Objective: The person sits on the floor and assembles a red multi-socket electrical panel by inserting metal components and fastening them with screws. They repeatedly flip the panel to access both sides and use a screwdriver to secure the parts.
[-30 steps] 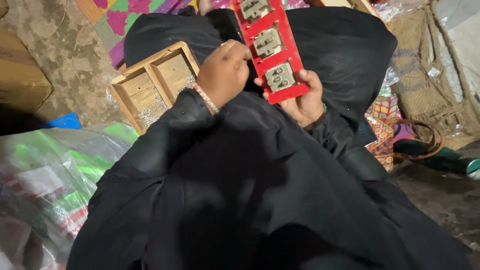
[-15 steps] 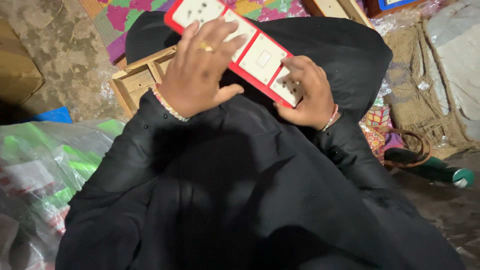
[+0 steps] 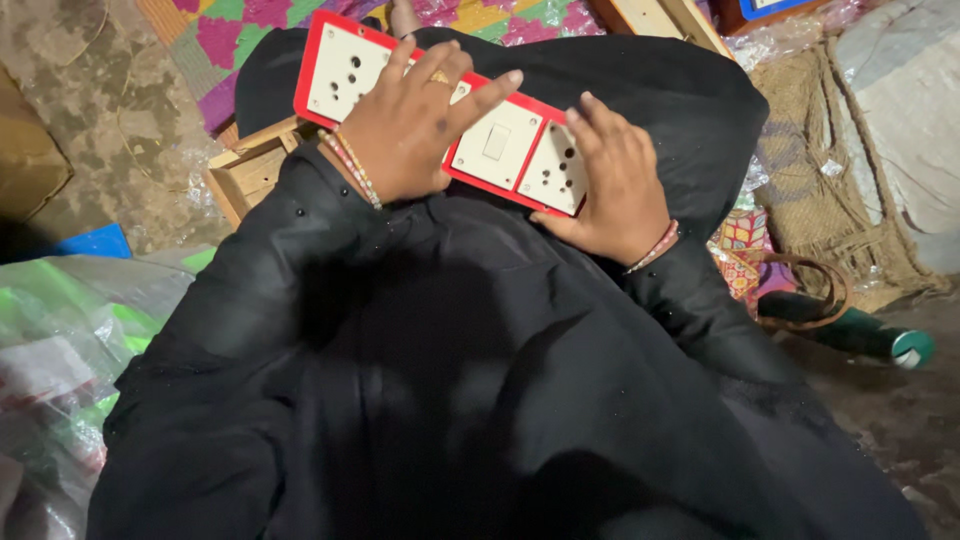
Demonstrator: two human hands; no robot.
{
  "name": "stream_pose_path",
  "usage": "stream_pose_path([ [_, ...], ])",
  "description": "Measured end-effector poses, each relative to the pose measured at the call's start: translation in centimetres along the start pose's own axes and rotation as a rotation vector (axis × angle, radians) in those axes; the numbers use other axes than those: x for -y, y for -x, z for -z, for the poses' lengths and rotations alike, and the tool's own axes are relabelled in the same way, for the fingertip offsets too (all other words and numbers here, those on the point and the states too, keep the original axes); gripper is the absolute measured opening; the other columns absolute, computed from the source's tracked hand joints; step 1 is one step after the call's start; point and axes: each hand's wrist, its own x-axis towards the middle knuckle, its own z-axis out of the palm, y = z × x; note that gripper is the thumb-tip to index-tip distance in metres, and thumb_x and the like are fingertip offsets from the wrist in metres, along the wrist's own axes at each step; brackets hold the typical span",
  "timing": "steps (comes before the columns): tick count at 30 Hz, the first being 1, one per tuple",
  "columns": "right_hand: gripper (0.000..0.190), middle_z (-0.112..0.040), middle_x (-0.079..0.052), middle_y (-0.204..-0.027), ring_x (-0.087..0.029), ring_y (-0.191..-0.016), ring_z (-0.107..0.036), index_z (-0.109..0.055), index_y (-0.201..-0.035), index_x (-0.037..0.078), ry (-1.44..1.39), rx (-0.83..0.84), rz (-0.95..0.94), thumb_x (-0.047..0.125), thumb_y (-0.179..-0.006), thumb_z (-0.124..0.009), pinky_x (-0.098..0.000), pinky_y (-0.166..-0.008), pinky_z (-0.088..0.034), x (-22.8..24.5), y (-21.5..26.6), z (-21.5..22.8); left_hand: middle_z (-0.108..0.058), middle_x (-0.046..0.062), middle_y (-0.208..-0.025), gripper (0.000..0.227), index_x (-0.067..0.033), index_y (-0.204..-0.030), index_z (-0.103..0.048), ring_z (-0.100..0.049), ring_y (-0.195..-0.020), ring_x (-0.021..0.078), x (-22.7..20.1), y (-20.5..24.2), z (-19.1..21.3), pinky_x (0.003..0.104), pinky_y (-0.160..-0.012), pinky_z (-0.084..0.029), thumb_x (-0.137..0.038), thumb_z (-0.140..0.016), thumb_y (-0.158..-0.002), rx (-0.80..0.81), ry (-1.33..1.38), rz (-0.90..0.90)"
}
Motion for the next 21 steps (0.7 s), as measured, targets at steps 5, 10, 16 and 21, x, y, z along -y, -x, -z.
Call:
stream_pose_path([
  [5,0.101,-0.052,-0.022,-0.139,-0.042,-0.127,-0.052,-0.042,-0.154,0.0,-0.016,0.001,-0.095,0.041,-0.074,-0.09,-0.052,-0.11,-0.042,-1.2,0.7,-0.2,-0.053,0.022,-0.145,0.106,-0.019,-0.167,-0.032,-0.043,-0.144,0.0387,0.7,-2.1,-2.0,0.062,-0.119,-0.029,-0.016,-0.085,-0.075,0.014,0.026,-0.054],
  [10,0.087,-0.054,-0.021,-0.13,-0.04,-0.117,-0.052,-0.052,-0.145,0.002,-0.01,-0.01,-0.124,0.031,-0.071,-0.089,-0.0499,-0.104,-0.044,-2.3,1.6,-0.1,-0.044,0.025,-0.152,0.11,-0.0191,-0.163,-0.027,-0.036,-0.145,0.0409,0.3,-5.1,-4.7,0.066,-0.114,-0.022,-0.023,-0.085,-0.07,0.205,0.11,0.009],
  [16,0.085,-0.055,-0.02,-0.128,-0.04,-0.117,-0.053,-0.056,-0.144,0.003,-0.004,0.045,-0.105,0.029,-0.069,-0.087,-0.0509,-0.102,-0.045,-2.6,2.6,-0.7,-0.06,0.019,-0.137,0.077,-0.0116,-0.136,-0.059,-0.055,-0.128,0.0383,0.8,-3.3,-4.4,0.059,-0.099,-0.043,-0.028,-0.084,-0.065,0.115,0.111,0.045],
  [21,0.083,-0.056,-0.02,-0.132,-0.04,-0.116,-0.053,-0.057,-0.144,0.004,-0.034,0.056,-0.127,0.03,-0.072,-0.088,-0.0503,-0.103,-0.045,-3.0,3.5,-1.4,-0.072,0.012,-0.105,0.021,-0.0048,-0.106,-0.075,-0.069,-0.095,0.0331,4.6,6.0,0.3,0.046,-0.081,-0.055,-0.009,-0.072,-0.085,-0.048,0.139,0.303],
])
